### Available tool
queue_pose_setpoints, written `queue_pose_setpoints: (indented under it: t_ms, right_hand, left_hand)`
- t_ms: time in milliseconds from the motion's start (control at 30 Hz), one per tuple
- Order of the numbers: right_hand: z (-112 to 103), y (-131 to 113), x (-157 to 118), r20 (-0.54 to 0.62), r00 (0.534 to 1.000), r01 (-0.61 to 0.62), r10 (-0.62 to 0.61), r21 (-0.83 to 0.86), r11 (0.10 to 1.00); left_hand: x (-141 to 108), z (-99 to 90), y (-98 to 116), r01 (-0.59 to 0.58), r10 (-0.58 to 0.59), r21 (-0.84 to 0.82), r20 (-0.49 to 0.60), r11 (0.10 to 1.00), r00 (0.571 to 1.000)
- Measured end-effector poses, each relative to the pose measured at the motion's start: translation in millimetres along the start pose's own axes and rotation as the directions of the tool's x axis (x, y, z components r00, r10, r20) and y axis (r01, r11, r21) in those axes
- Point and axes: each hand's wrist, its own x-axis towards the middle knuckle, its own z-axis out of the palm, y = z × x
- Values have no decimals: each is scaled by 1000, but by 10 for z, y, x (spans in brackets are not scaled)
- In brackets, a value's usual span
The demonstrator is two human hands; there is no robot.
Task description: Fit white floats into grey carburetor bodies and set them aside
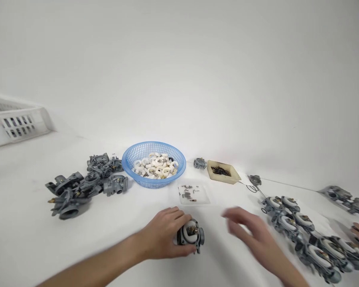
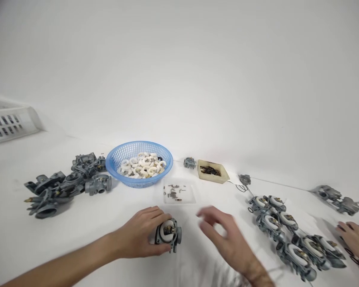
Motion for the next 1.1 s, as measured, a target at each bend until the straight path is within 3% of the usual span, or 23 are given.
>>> queue_pose_setpoints:
  t_ms: [100,200,367,467,567,700,800,933,1100]
  right_hand:
    - [374,-7,202,122,992,11,-29,145,989]
    - [515,-11,203,141,990,-15,-22,261,965]
    - [394,90,54,186,981,-128,56,402,907]
    - [365,110,13,285,951,-247,118,475,845]
    - [385,68,-11,410,902,-332,132,465,821]
    - [376,19,-40,474,870,-360,136,422,832]
    - [365,28,-60,439,894,-263,91,347,900]
    - [396,44,-88,247,968,-109,49,236,966]
    - [451,-27,-134,71,994,51,-83,371,927]
  left_hand:
    - [13,-33,17,18,-18,-18,-4,1000,1000]
    - [7,-41,20,39,-39,-59,-3,997,999]
    - [-16,13,-13,59,-58,-105,9,993,998]
    - [-16,46,-35,49,-51,-112,-9,992,999]
    - [-4,57,-50,25,-28,-124,-25,992,999]
    - [3,63,-56,9,-12,-120,-18,993,1000]
    - [-6,71,-56,-21,17,-99,-42,995,999]
    - [-12,77,-57,-56,52,-73,-61,996,997]
    - [-10,76,-58,-55,51,-68,-62,996,997]
